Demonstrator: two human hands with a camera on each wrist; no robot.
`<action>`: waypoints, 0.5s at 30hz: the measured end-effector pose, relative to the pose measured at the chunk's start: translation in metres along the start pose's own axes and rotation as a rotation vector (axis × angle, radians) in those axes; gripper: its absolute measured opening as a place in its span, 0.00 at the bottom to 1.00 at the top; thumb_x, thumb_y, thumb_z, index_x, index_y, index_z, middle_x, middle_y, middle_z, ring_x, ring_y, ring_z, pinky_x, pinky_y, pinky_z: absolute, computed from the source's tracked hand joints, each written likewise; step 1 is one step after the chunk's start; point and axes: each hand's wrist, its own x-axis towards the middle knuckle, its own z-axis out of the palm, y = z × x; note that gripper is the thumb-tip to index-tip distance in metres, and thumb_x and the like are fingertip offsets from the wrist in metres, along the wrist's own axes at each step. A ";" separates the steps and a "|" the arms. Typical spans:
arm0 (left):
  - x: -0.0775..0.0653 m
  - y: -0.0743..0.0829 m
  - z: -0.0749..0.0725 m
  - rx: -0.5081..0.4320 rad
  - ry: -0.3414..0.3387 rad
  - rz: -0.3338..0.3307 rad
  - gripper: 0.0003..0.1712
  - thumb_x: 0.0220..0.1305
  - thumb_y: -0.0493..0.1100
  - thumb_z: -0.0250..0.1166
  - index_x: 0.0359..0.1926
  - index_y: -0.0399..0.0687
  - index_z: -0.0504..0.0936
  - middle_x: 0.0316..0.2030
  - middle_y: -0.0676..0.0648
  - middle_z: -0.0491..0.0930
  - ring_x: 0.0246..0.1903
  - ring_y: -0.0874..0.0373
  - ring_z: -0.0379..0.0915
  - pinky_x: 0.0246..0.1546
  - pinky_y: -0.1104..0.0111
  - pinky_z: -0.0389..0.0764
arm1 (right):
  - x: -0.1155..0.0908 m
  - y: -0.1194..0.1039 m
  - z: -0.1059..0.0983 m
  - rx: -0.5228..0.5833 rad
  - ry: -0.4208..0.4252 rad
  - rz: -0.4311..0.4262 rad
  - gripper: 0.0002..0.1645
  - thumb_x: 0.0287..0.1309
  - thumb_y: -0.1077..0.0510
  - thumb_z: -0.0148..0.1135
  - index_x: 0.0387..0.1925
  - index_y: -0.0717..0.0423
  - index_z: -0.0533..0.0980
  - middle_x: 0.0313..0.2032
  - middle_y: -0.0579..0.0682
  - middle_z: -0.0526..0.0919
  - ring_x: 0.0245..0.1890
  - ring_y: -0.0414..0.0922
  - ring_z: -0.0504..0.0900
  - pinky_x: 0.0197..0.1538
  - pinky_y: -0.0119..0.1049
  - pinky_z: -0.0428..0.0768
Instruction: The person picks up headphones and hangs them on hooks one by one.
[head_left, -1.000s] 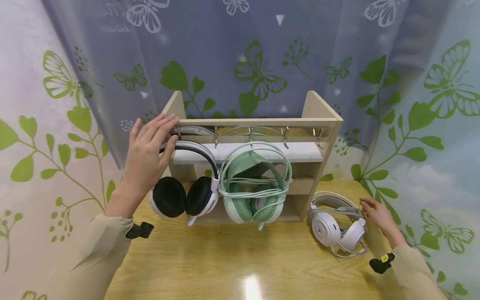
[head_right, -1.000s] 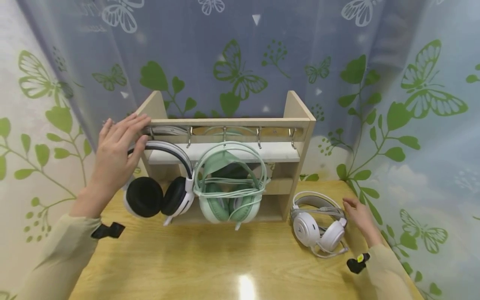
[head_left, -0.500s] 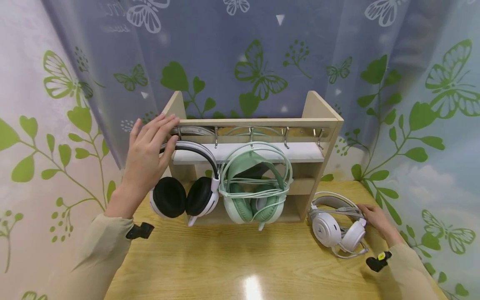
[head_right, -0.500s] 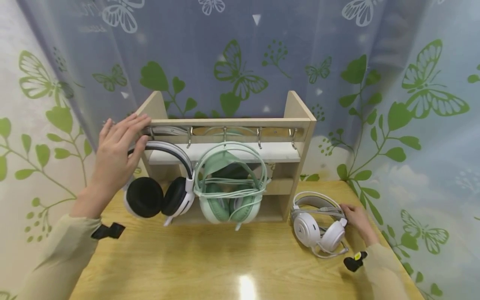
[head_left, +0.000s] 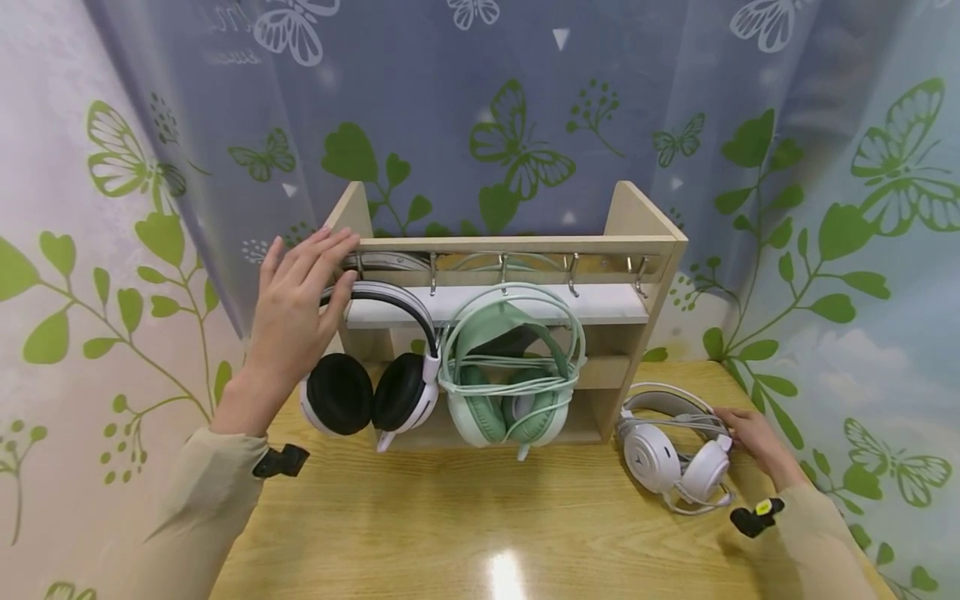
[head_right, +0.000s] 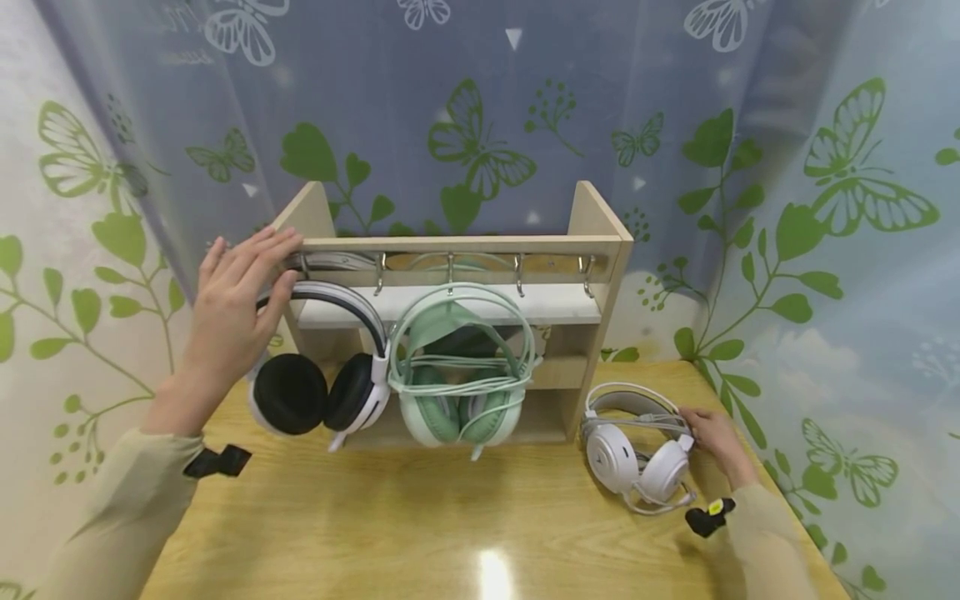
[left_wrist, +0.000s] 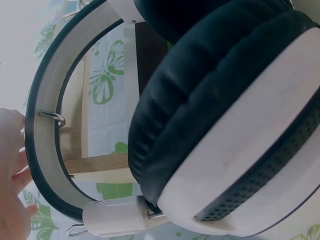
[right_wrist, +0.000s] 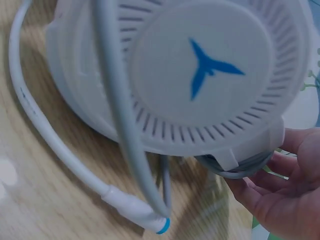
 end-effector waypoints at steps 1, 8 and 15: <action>0.000 0.000 0.000 0.000 0.000 0.000 0.24 0.72 0.39 0.62 0.67 0.45 0.77 0.65 0.43 0.76 0.70 0.47 0.66 0.76 0.46 0.46 | 0.000 0.000 0.000 0.009 -0.001 -0.001 0.37 0.80 0.52 0.41 0.68 0.85 0.56 0.36 0.36 0.77 0.28 0.27 0.73 0.35 0.26 0.78; 0.000 0.000 0.001 -0.003 0.008 0.000 0.24 0.72 0.39 0.62 0.67 0.45 0.77 0.65 0.43 0.77 0.70 0.47 0.66 0.76 0.46 0.46 | -0.004 0.003 -0.004 0.084 -0.077 -0.011 0.33 0.79 0.55 0.47 0.66 0.83 0.61 0.33 0.32 0.77 0.25 0.28 0.73 0.33 0.27 0.78; 0.000 0.000 0.002 -0.008 0.013 0.004 0.24 0.72 0.39 0.63 0.67 0.45 0.78 0.65 0.43 0.77 0.69 0.46 0.67 0.76 0.46 0.46 | -0.008 0.002 -0.003 0.103 -0.102 0.031 0.33 0.78 0.54 0.48 0.67 0.81 0.62 0.29 0.34 0.78 0.24 0.29 0.75 0.33 0.27 0.79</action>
